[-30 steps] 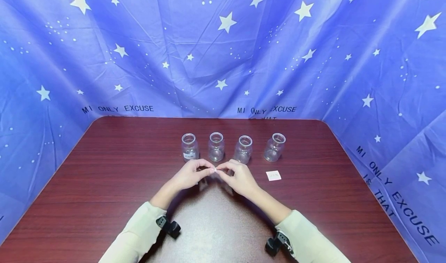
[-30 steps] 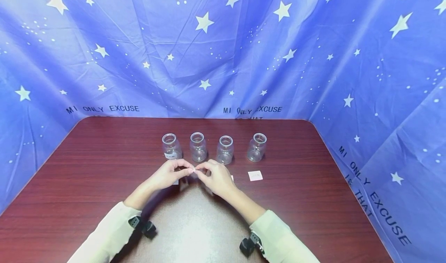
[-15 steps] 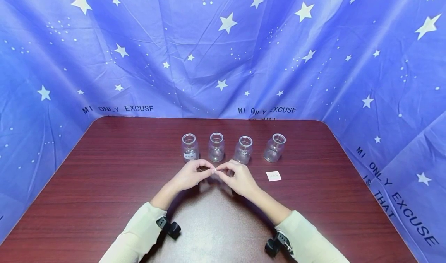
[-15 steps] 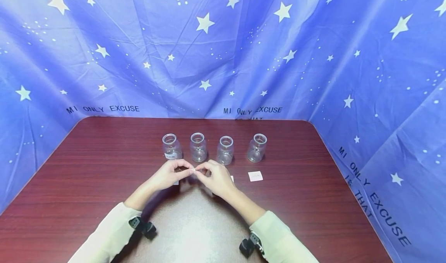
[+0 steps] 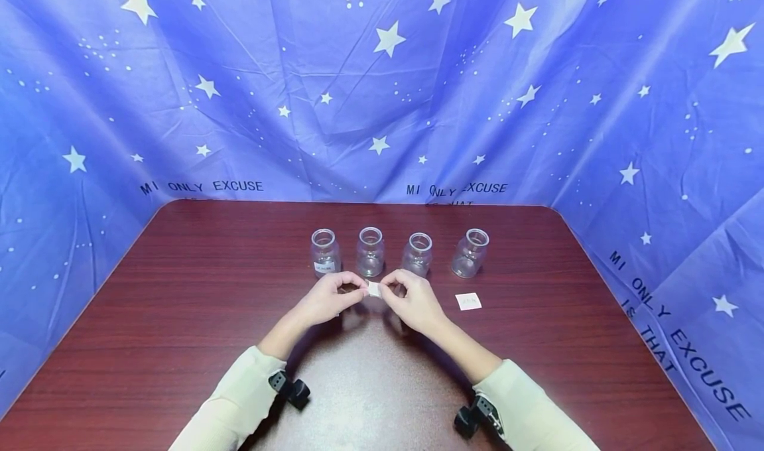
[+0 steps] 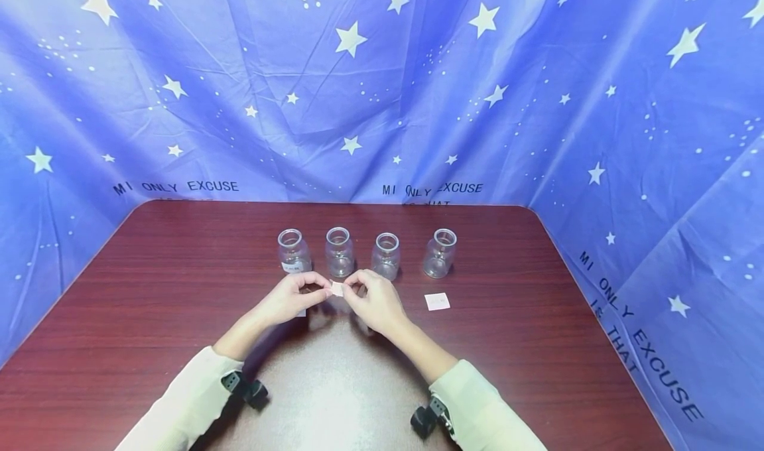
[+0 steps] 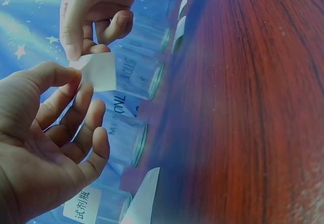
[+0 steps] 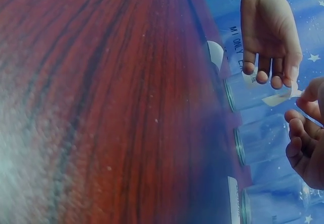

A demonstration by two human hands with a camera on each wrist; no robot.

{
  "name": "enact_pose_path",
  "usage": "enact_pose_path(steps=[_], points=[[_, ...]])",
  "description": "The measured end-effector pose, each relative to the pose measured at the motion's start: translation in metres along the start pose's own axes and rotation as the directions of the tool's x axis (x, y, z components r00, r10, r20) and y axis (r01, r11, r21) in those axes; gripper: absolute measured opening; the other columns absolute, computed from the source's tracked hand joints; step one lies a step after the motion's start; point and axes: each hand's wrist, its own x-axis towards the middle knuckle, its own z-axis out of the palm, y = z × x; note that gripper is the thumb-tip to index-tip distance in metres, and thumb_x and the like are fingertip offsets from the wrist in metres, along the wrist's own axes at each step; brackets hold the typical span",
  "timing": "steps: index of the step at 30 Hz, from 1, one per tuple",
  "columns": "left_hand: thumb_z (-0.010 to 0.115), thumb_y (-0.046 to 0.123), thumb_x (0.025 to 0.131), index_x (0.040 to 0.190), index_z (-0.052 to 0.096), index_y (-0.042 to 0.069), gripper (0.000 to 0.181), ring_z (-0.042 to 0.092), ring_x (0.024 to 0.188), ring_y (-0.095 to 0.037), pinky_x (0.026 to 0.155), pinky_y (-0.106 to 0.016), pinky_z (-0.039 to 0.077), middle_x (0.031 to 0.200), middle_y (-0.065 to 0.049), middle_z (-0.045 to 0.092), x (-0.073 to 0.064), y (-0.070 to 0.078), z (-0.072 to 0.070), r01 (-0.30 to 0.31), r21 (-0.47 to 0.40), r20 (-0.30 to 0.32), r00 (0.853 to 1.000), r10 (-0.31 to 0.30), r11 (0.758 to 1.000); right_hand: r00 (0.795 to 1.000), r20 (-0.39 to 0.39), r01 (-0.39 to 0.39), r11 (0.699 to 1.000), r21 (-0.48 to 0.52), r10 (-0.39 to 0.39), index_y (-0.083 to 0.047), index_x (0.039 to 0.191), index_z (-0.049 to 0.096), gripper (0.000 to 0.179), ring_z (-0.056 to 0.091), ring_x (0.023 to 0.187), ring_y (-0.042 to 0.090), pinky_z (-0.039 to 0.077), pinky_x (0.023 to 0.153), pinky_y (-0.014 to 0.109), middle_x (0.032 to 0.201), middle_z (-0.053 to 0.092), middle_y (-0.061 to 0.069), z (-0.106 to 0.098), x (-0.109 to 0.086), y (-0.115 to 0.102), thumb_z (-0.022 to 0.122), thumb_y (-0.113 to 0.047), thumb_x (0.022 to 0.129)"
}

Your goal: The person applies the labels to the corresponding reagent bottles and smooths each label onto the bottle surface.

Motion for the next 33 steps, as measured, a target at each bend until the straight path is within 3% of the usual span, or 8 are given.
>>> enact_pose_path(steps=[5,8,12,20,24,27,29,33], points=[[0.061,0.016,0.088,0.093,0.065,0.001,0.016,0.049,0.061,-0.005,0.050,-0.020,0.042,0.083,-0.010,0.063,0.000,0.001,0.000,0.029,-0.009,0.002,1.000,-0.029,1.000,0.997,-0.019,-0.070,0.997,0.037,0.070,-0.013,0.081,0.065,0.006,0.047,0.056,0.005,0.041,0.052,0.018,0.070,0.060,-0.003,-0.005,0.002,0.000,0.060,-0.011,0.085],[0.060,0.015,0.089,0.092,0.064,0.001,0.015,0.050,0.065,-0.007,0.056,-0.020,0.043,0.082,-0.008,0.062,-0.001,0.002,0.000,0.021,0.003,0.006,1.000,-0.021,1.000,0.994,-0.040,-0.099,0.993,0.059,0.102,-0.012,0.081,0.065,0.006,0.046,0.056,0.006,0.039,0.051,0.018,0.069,0.059,-0.002,-0.007,0.002,0.000,0.060,-0.011,0.084],[0.060,0.015,0.089,0.091,0.064,0.002,0.014,0.053,0.071,-0.008,0.066,-0.020,0.045,0.081,-0.006,0.062,-0.002,0.002,0.000,0.012,0.018,0.010,1.000,-0.012,1.000,0.989,-0.080,-0.117,0.991,0.070,0.122,-0.011,0.082,0.065,0.005,0.045,0.054,0.004,0.038,0.050,0.018,0.068,0.059,-0.002,-0.008,0.003,0.001,0.061,-0.011,0.084],[0.058,0.012,0.089,0.090,0.063,0.001,0.012,0.051,0.069,-0.005,0.066,-0.019,0.043,0.079,-0.005,0.060,-0.002,0.003,0.002,0.018,0.037,0.006,1.000,-0.018,0.999,0.979,-0.127,-0.142,0.980,0.139,0.160,-0.008,0.082,0.065,0.006,0.040,0.049,0.003,0.034,0.046,0.017,0.066,0.058,0.000,-0.011,0.003,0.004,0.060,-0.010,0.086],[0.057,0.010,0.089,0.090,0.062,0.000,0.012,0.051,0.068,-0.005,0.066,-0.020,0.043,0.079,-0.007,0.061,-0.006,0.015,0.001,0.013,0.051,-0.001,1.000,-0.013,0.999,0.973,-0.157,-0.147,0.979,0.138,0.168,-0.008,0.082,0.064,0.007,0.038,0.050,0.003,0.032,0.047,0.017,0.065,0.056,0.000,-0.014,0.004,0.005,0.058,-0.009,0.086],[0.058,0.012,0.089,0.089,0.063,0.002,0.011,0.052,0.068,-0.006,0.067,-0.020,0.044,0.078,-0.006,0.062,-0.006,0.013,0.000,0.010,0.054,0.000,1.000,-0.010,0.998,0.967,-0.174,-0.164,0.977,0.139,0.187,-0.009,0.081,0.064,0.008,0.038,0.049,0.003,0.032,0.046,0.017,0.064,0.055,0.000,-0.016,0.004,0.007,0.058,-0.010,0.086],[0.059,0.015,0.088,0.089,0.064,0.004,0.012,0.053,0.068,-0.006,0.067,-0.020,0.044,0.078,-0.005,0.062,-0.002,0.000,0.001,0.011,0.053,0.002,1.000,-0.012,0.999,0.961,-0.189,-0.177,0.975,0.135,0.201,-0.010,0.080,0.064,0.008,0.038,0.049,0.003,0.032,0.046,0.017,0.064,0.055,0.000,-0.018,0.005,0.008,0.058,-0.010,0.086],[0.059,0.014,0.088,0.090,0.063,0.004,0.012,0.056,0.069,-0.009,0.067,-0.020,0.045,0.081,-0.010,0.064,-0.001,-0.002,0.002,0.005,0.052,0.011,1.000,-0.006,0.999,0.953,-0.220,-0.185,0.974,0.128,0.209,-0.009,0.079,0.064,0.008,0.039,0.047,0.002,0.032,0.045,0.017,0.063,0.059,0.001,-0.021,0.005,0.010,0.058,-0.010,0.084]])
